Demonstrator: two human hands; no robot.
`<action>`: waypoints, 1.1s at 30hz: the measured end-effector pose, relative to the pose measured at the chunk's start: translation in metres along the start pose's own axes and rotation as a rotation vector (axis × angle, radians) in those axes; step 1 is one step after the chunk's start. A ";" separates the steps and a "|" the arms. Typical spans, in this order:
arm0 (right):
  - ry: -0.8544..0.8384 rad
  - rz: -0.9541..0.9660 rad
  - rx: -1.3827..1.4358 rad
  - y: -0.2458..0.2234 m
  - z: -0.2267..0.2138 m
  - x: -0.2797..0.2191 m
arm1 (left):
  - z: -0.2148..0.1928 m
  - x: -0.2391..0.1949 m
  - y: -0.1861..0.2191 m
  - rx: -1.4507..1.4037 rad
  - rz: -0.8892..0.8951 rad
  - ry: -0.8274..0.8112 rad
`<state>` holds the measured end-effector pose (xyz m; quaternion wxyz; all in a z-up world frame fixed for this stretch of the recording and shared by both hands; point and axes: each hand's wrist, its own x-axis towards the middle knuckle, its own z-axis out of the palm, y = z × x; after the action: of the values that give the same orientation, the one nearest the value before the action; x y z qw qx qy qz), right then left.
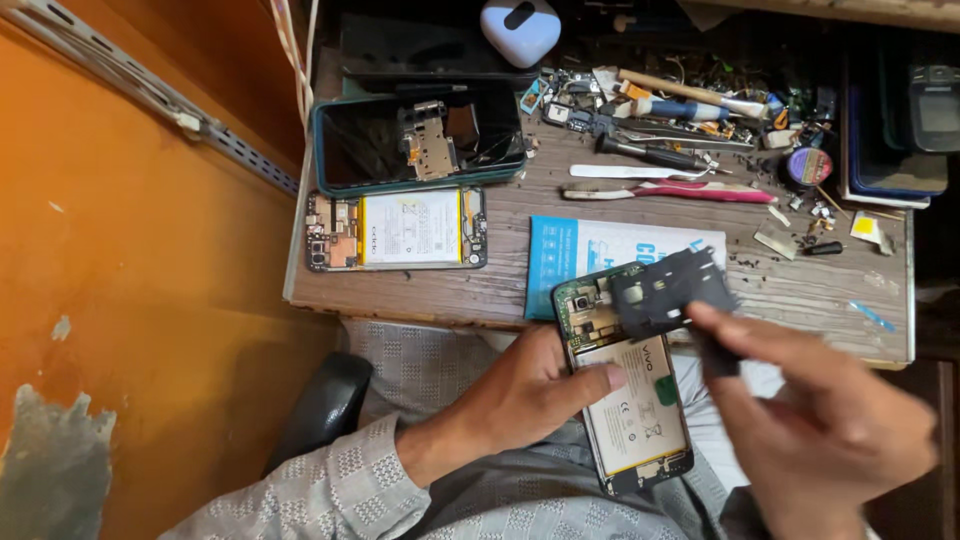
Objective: The person handles a smartphone screen protector package, then disassembles a smartphone by removing the back cover and internal components. They use a metal pry tool to separate the screen assembly and reassemble the device, pressing the edges to secure the casing.
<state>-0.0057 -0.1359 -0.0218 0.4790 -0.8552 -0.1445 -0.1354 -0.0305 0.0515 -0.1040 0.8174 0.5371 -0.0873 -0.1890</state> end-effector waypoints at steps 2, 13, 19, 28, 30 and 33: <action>-0.064 -0.063 -0.063 -0.005 0.007 -0.002 | -0.001 0.005 0.000 -0.016 0.001 -0.008; -0.024 -0.042 -0.021 -0.010 0.024 -0.012 | -0.003 0.001 -0.024 -0.166 0.023 -0.046; -0.040 0.001 0.002 -0.013 0.025 -0.015 | -0.006 -0.001 -0.022 -0.154 0.028 -0.052; -0.059 -0.039 -0.030 -0.021 0.031 -0.013 | -0.006 -0.004 -0.017 -0.052 0.071 -0.030; -0.082 -0.122 -0.136 -0.022 0.030 -0.010 | -0.005 -0.005 -0.016 -0.055 0.075 -0.028; -0.089 -0.109 -0.215 -0.024 0.030 -0.009 | -0.005 -0.005 -0.014 -0.085 0.083 -0.053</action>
<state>-0.0205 -0.0992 -0.0216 0.3696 -0.8977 -0.1963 -0.1380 -0.0364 0.0528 -0.1181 0.8441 0.4925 -0.1227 -0.1726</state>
